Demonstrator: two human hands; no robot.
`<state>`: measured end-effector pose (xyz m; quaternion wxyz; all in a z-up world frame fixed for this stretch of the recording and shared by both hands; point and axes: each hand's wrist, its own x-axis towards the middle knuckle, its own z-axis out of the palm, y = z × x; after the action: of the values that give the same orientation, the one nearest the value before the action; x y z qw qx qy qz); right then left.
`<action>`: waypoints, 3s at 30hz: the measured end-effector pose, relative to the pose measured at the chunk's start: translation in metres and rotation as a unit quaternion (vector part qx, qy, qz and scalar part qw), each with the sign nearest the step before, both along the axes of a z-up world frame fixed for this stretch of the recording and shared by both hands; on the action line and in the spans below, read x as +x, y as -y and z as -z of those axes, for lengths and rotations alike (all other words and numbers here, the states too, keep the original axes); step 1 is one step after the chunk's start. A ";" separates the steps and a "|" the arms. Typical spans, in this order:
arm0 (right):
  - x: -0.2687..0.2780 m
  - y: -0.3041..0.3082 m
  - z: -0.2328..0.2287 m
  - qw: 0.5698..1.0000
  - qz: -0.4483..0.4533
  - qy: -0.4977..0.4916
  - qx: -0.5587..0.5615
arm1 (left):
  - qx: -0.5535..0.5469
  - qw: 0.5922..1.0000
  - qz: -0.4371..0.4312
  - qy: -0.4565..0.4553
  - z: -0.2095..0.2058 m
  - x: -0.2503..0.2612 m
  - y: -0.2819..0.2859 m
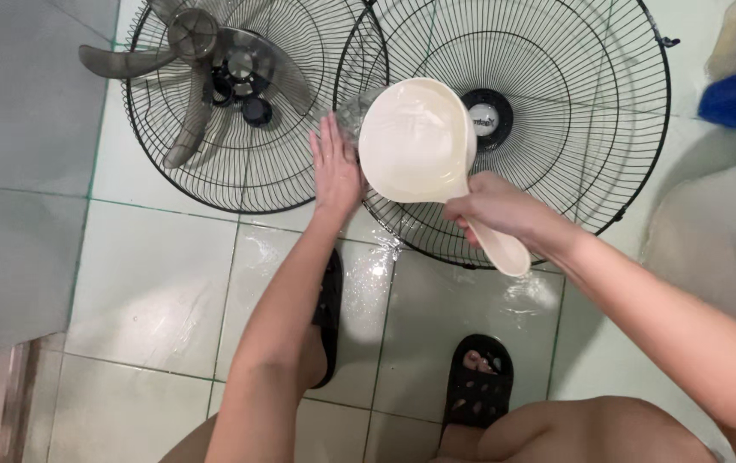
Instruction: The person washes fan grilles and fan blades by hand using a sponge, soap, and water from a basin and a pitcher.
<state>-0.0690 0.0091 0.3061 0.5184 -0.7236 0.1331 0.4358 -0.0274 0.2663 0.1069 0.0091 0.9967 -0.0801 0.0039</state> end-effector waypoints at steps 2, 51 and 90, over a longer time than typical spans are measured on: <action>-0.004 0.019 -0.002 0.999 -0.036 0.014 -0.024 | 0.046 0.998 0.047 0.009 -0.005 -0.005 0.002; -0.171 0.465 0.249 0.840 0.321 0.127 -0.418 | -0.049 0.867 0.434 -0.240 -0.021 -0.082 0.197; -0.232 0.245 -0.056 0.880 0.414 -0.228 0.053 | -0.200 0.874 0.330 -0.297 0.035 -0.058 0.306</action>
<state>-0.3015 -0.2356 0.3620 0.6444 -0.4544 0.5117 0.3413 -0.0854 -0.0396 0.0716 0.2322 0.8436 -0.3952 -0.2796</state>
